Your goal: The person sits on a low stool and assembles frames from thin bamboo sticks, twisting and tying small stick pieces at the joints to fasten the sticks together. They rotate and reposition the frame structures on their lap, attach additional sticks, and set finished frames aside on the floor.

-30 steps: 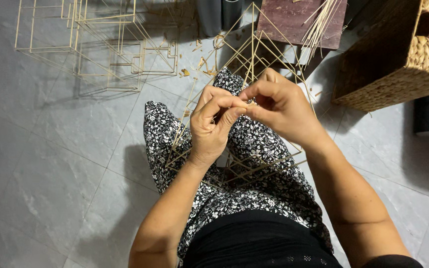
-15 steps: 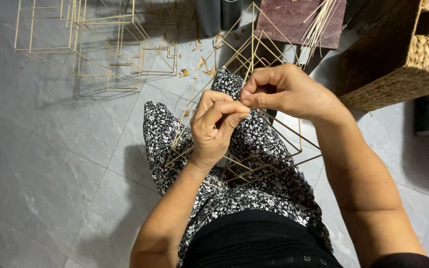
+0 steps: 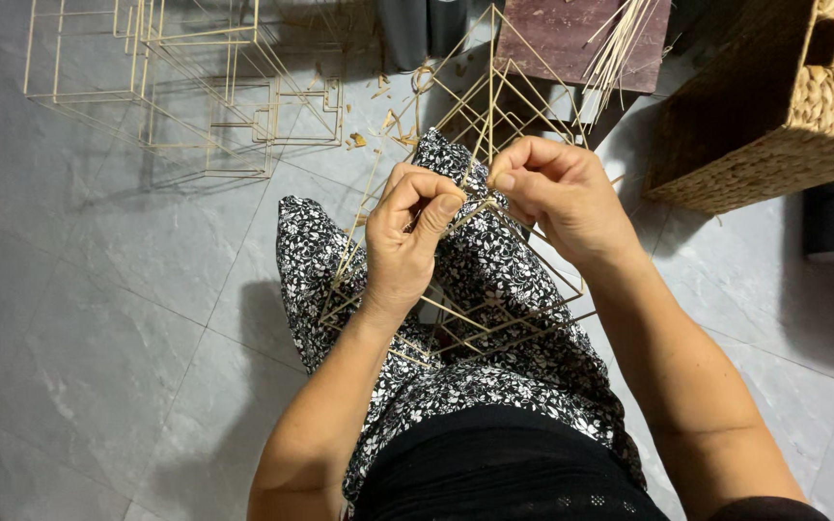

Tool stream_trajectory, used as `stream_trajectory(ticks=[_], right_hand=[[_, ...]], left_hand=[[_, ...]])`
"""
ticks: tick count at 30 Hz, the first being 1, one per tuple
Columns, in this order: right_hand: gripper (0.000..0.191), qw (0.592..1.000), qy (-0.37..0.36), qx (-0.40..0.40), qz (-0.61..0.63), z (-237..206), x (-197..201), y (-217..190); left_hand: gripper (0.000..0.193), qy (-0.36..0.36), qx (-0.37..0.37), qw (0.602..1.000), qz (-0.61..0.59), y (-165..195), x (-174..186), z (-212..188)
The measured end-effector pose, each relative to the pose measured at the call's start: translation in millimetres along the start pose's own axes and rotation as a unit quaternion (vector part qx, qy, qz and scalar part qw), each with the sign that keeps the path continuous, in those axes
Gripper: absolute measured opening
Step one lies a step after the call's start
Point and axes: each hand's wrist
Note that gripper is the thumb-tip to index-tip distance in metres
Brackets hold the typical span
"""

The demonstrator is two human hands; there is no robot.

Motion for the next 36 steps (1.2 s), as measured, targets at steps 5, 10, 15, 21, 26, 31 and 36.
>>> stream_trajectory(ticks=[5,10,15,21,26,31,36], right_hand=[[0.01,0.999,0.017,-0.034,-0.01,1,-2,1],[0.011,0.997,-0.005,-0.011,-0.083,5,-4,-1],[0.011,0.993,-0.023,0.012,-0.114,-2,-10,-1],[0.012,0.998,-0.034,-0.033,0.033,-5,-9,-2],[0.013,0.998,-0.016,-0.044,0.04,-6,-3,0],[0.013,0.997,0.017,-0.068,0.037,-9,2,2],[0.015,0.997,-0.038,-0.054,0.048,-12,11,3]], left_hand=[[0.01,-0.023,-0.021,0.999,0.008,1,1,-1],[0.008,-0.028,-0.024,0.999,0.015,7,0,1],[0.006,0.001,-0.022,0.999,0.027,15,-6,5],[0.005,0.034,-0.045,0.996,0.07,15,-15,8],[0.006,0.05,-0.042,0.993,0.1,9,-17,4],[0.007,0.009,-0.013,0.998,0.068,3,-18,5],[0.008,-0.015,0.023,0.999,0.028,-3,-16,7]])
Point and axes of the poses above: each hand's wrist, its own z-axis towards the middle knuckle, its own x-axis out of the back of the hand, y = z × x, and after that the axes turned 6 degrees about z, right-handed
